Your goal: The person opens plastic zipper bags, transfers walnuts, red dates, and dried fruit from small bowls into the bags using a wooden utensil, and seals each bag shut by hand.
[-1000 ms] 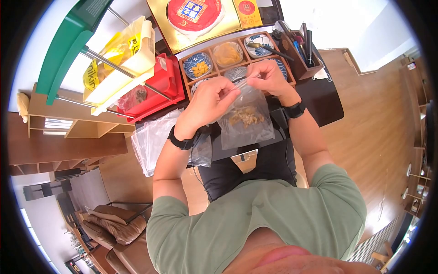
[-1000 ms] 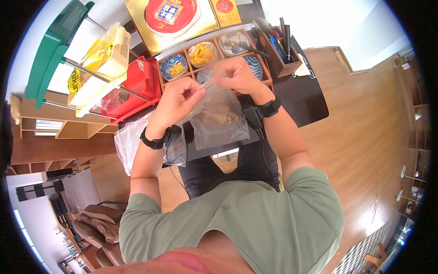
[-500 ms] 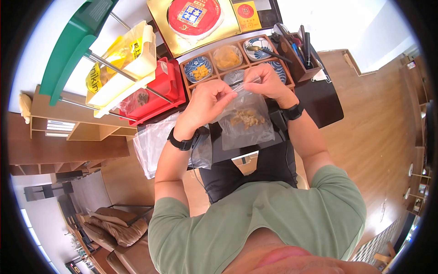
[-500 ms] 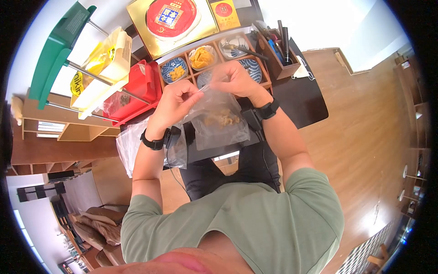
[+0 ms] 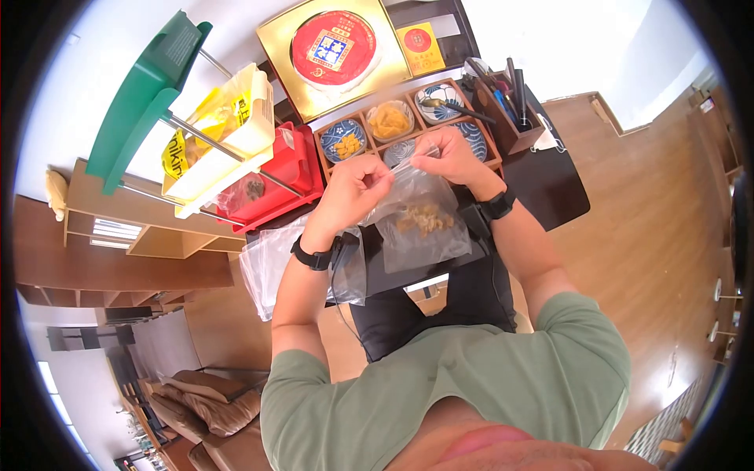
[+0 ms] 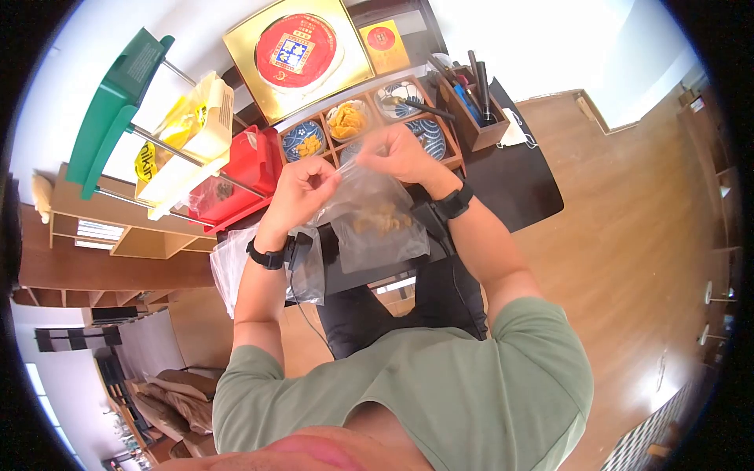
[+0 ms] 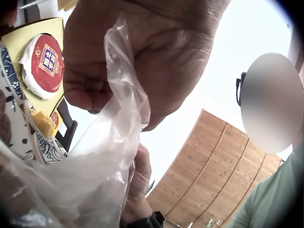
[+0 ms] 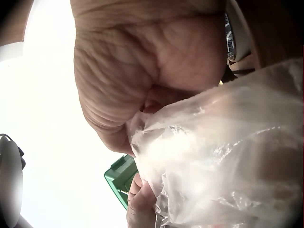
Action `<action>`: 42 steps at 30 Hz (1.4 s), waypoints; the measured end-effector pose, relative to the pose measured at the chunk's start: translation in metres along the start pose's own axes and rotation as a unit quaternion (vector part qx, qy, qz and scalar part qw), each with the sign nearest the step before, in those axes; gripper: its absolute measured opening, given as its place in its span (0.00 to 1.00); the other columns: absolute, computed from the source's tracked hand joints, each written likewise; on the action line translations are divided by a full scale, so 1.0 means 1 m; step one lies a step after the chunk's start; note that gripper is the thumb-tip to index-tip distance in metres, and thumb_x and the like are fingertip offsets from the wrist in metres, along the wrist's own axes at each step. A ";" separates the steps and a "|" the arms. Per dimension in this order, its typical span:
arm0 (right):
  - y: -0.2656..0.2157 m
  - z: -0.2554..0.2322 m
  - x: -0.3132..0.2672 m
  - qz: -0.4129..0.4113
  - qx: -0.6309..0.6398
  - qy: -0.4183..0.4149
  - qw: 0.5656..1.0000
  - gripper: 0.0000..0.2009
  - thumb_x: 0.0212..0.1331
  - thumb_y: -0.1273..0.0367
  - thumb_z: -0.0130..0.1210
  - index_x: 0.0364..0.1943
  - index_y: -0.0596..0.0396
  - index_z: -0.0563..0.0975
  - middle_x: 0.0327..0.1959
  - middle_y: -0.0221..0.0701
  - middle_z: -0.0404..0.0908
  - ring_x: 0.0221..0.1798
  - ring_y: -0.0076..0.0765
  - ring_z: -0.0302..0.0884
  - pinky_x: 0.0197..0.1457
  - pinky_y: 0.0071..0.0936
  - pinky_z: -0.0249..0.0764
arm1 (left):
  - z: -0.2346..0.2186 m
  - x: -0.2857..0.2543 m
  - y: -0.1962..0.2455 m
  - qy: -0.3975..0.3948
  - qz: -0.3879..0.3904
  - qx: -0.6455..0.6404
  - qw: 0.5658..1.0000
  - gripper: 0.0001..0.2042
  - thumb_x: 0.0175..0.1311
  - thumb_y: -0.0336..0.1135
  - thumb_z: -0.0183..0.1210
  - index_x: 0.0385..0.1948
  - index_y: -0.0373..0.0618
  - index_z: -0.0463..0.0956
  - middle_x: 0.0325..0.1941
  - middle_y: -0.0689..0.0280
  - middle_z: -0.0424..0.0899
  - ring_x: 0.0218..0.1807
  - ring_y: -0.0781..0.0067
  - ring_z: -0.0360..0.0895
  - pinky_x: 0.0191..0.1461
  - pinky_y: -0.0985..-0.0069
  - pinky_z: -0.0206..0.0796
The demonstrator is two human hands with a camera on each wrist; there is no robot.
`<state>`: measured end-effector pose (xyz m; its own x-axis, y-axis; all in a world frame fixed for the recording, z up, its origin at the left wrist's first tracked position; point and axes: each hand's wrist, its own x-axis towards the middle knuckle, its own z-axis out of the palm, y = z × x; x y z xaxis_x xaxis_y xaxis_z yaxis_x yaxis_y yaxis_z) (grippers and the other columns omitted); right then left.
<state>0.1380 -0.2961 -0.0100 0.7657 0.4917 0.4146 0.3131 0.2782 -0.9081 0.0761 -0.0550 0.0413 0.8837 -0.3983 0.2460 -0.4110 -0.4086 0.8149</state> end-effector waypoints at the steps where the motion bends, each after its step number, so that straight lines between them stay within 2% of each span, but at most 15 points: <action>1: -0.001 0.000 0.000 0.000 -0.004 0.006 1.000 0.05 0.60 0.75 0.68 0.28 0.58 0.82 0.28 0.23 0.80 0.32 0.15 0.71 0.35 0.19 0.65 | 0.000 0.000 0.001 0.000 -0.021 -0.016 1.000 0.05 0.68 0.27 0.65 0.31 0.39 0.80 0.28 0.77 0.78 0.30 0.91 0.70 0.32 0.85 0.63; 5: -0.002 -0.004 0.001 -0.015 -0.002 0.019 1.000 0.05 0.60 0.75 0.68 0.29 0.58 0.83 0.27 0.23 0.81 0.32 0.14 0.72 0.35 0.19 0.65 | -0.007 -0.001 0.005 0.005 -0.065 -0.016 0.998 0.07 0.66 0.30 0.65 0.30 0.39 0.80 0.24 0.72 0.79 0.26 0.85 0.72 0.31 0.80 0.65; 10: -0.001 -0.009 0.001 0.020 0.033 0.047 0.998 0.06 0.60 0.75 0.67 0.27 0.59 0.82 0.27 0.23 0.80 0.30 0.14 0.72 0.34 0.19 0.65 | -0.017 -0.005 0.010 0.009 -0.079 -0.063 0.995 0.06 0.68 0.28 0.65 0.30 0.40 0.80 0.26 0.78 0.78 0.28 0.91 0.70 0.32 0.85 0.63; 17: -0.004 -0.006 0.000 0.019 0.024 0.045 0.999 0.06 0.61 0.75 0.66 0.27 0.58 0.82 0.26 0.22 0.79 0.29 0.15 0.71 0.34 0.20 0.66 | -0.017 -0.007 -0.006 0.006 -0.063 -0.135 0.989 0.05 0.67 0.26 0.66 0.30 0.40 0.80 0.29 0.78 0.80 0.30 0.92 0.71 0.33 0.86 0.63; 19: 0.001 -0.008 0.002 -0.012 0.021 0.048 0.999 0.06 0.61 0.75 0.66 0.27 0.58 0.82 0.26 0.22 0.79 0.30 0.15 0.71 0.34 0.20 0.66 | -0.016 -0.006 -0.004 0.015 -0.101 -0.138 0.985 0.05 0.66 0.25 0.66 0.30 0.40 0.80 0.29 0.78 0.80 0.30 0.92 0.71 0.33 0.86 0.62; 25: 0.008 -0.018 0.000 0.019 0.042 0.063 0.997 0.06 0.61 0.75 0.66 0.27 0.57 0.81 0.27 0.21 0.78 0.30 0.15 0.71 0.34 0.19 0.65 | -0.031 -0.010 -0.021 0.034 -0.073 -0.108 0.991 0.04 0.65 0.24 0.67 0.30 0.40 0.81 0.27 0.78 0.81 0.29 0.91 0.72 0.33 0.86 0.64; 28: 0.014 -0.019 0.001 -0.013 0.023 0.067 0.997 0.06 0.61 0.75 0.65 0.27 0.57 0.81 0.27 0.21 0.78 0.30 0.15 0.70 0.34 0.19 0.65 | -0.033 -0.013 -0.021 0.041 -0.056 -0.143 0.987 0.04 0.64 0.23 0.67 0.30 0.40 0.81 0.29 0.76 0.82 0.32 0.90 0.74 0.36 0.85 0.66; 33: 0.006 -0.017 0.001 0.004 0.018 0.064 0.998 0.06 0.61 0.75 0.66 0.27 0.57 0.81 0.28 0.22 0.79 0.29 0.15 0.70 0.33 0.20 0.65 | -0.034 -0.019 -0.039 0.069 -0.017 -0.190 0.979 0.05 0.64 0.23 0.69 0.29 0.40 0.81 0.30 0.75 0.82 0.34 0.87 0.75 0.39 0.84 0.67; 38: 0.007 -0.010 -0.001 0.033 0.048 0.073 0.996 0.06 0.61 0.76 0.67 0.27 0.58 0.81 0.27 0.23 0.79 0.30 0.15 0.72 0.33 0.20 0.66 | -0.033 -0.021 -0.047 0.110 -0.032 -0.162 0.980 0.08 0.64 0.25 0.70 0.26 0.40 0.79 0.26 0.72 0.81 0.26 0.86 0.76 0.29 0.84 0.70; 42: 0.013 -0.016 0.002 0.030 0.077 0.056 0.995 0.05 0.61 0.76 0.66 0.29 0.58 0.82 0.29 0.22 0.80 0.31 0.15 0.73 0.35 0.20 0.68 | -0.035 -0.022 -0.053 0.105 -0.024 -0.191 0.976 0.10 0.62 0.24 0.71 0.24 0.40 0.79 0.26 0.71 0.82 0.27 0.85 0.78 0.30 0.84 0.70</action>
<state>0.1522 -0.3045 -0.0225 0.8407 0.4189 0.3431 0.1814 0.3792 -0.9074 0.0858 0.0040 0.0109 0.9430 -0.1927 0.2712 -0.2891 -0.0708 0.9547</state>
